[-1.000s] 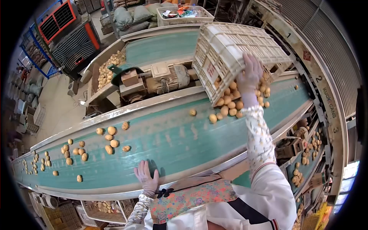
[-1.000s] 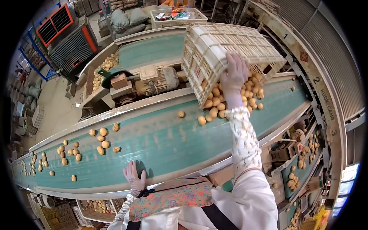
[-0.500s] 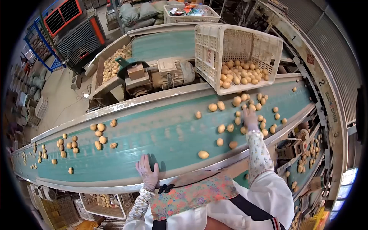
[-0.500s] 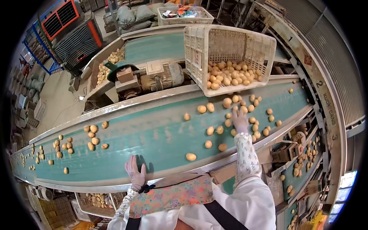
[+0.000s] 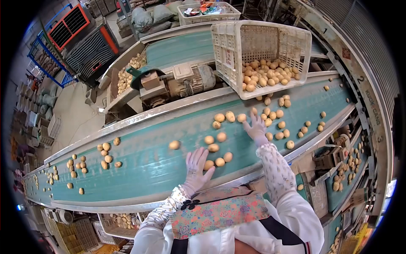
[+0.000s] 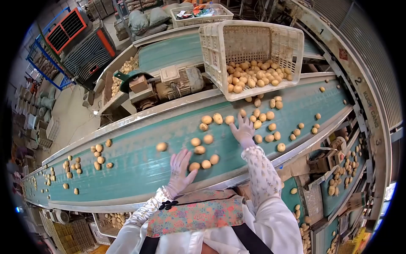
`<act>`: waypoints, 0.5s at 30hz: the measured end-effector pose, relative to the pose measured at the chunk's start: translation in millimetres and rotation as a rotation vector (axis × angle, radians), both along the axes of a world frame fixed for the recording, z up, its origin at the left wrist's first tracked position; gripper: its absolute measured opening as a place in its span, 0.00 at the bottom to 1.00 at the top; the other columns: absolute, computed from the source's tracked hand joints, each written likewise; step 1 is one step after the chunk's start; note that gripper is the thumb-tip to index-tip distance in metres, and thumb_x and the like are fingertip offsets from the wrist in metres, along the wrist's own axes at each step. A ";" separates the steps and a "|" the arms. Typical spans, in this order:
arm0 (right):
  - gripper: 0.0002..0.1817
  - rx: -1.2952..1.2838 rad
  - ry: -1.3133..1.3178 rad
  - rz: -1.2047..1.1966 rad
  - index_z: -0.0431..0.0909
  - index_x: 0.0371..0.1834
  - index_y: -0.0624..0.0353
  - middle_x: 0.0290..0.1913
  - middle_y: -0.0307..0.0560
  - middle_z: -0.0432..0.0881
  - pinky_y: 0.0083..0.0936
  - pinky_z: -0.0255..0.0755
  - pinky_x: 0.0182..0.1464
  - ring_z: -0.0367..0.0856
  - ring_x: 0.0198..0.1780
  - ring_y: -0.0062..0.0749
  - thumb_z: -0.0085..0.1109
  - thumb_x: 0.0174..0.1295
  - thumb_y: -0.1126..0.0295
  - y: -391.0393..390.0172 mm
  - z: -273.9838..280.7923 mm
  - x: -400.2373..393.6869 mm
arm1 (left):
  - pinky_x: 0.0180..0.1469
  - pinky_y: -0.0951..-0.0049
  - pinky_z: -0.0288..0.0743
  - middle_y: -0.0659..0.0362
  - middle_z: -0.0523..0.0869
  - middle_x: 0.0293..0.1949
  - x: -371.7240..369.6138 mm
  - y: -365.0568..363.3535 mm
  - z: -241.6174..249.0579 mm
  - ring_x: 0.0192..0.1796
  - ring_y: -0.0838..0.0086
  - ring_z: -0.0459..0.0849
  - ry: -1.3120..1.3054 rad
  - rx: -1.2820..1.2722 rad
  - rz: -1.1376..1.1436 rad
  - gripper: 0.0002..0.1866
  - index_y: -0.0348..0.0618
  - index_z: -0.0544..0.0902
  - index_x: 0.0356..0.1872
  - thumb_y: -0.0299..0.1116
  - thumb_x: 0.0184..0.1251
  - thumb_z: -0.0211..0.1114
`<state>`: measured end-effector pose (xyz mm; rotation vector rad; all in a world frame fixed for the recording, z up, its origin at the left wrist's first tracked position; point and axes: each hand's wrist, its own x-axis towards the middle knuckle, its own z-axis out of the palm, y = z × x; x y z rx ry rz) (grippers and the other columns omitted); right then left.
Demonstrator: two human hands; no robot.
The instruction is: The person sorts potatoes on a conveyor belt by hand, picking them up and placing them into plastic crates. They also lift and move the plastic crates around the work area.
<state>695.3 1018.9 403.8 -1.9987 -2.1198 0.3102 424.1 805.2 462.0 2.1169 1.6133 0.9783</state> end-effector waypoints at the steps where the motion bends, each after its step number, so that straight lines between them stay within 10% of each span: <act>1: 0.45 -0.158 -0.081 -0.068 0.60 0.81 0.44 0.78 0.56 0.62 0.51 0.62 0.71 0.63 0.75 0.59 0.52 0.65 0.33 5.5 0.7 -1.1 | 0.78 0.45 0.46 0.47 0.68 0.74 -1.5 -3.9 -4.4 0.77 0.54 0.63 0.002 0.006 0.006 0.41 0.41 0.67 0.75 0.45 0.62 0.71; 4: 0.49 -0.347 -0.125 0.158 0.41 0.86 0.31 0.86 0.57 0.39 0.83 0.40 0.71 0.40 0.84 0.66 0.43 0.66 0.26 -41.9 -1.6 -89.1 | 0.78 0.44 0.47 0.46 0.68 0.74 11.2 -3.3 -0.6 0.76 0.52 0.64 -0.013 0.014 -0.040 0.41 0.40 0.68 0.74 0.46 0.61 0.70; 7: 0.45 -0.165 -0.401 0.678 0.55 0.83 0.37 0.84 0.58 0.49 0.84 0.42 0.69 0.48 0.82 0.66 0.53 0.64 0.37 -116.4 -33.4 -152.4 | 0.78 0.43 0.47 0.46 0.68 0.73 14.4 6.6 -5.6 0.76 0.51 0.63 -0.018 0.030 -0.065 0.40 0.41 0.68 0.74 0.48 0.62 0.68; 11: 0.40 -0.039 0.072 1.028 0.63 0.77 0.47 0.74 0.53 0.68 0.67 0.51 0.71 0.63 0.75 0.57 0.59 0.62 0.47 -178.5 5.7 -138.2 | 0.76 0.39 0.47 0.46 0.68 0.73 -28.0 5.4 -43.8 0.75 0.48 0.64 0.182 -0.078 0.001 0.37 0.44 0.72 0.72 0.49 0.62 0.67; 15: 0.37 0.013 -0.082 0.795 0.69 0.72 0.48 0.73 0.50 0.69 0.62 0.52 0.72 0.65 0.74 0.48 0.62 0.60 0.47 -152.6 -0.6 -53.7 | 0.72 0.38 0.54 0.48 0.75 0.62 -120.9 -33.1 -51.1 0.68 0.50 0.70 0.398 -0.190 0.205 0.34 0.49 0.78 0.64 0.47 0.53 0.73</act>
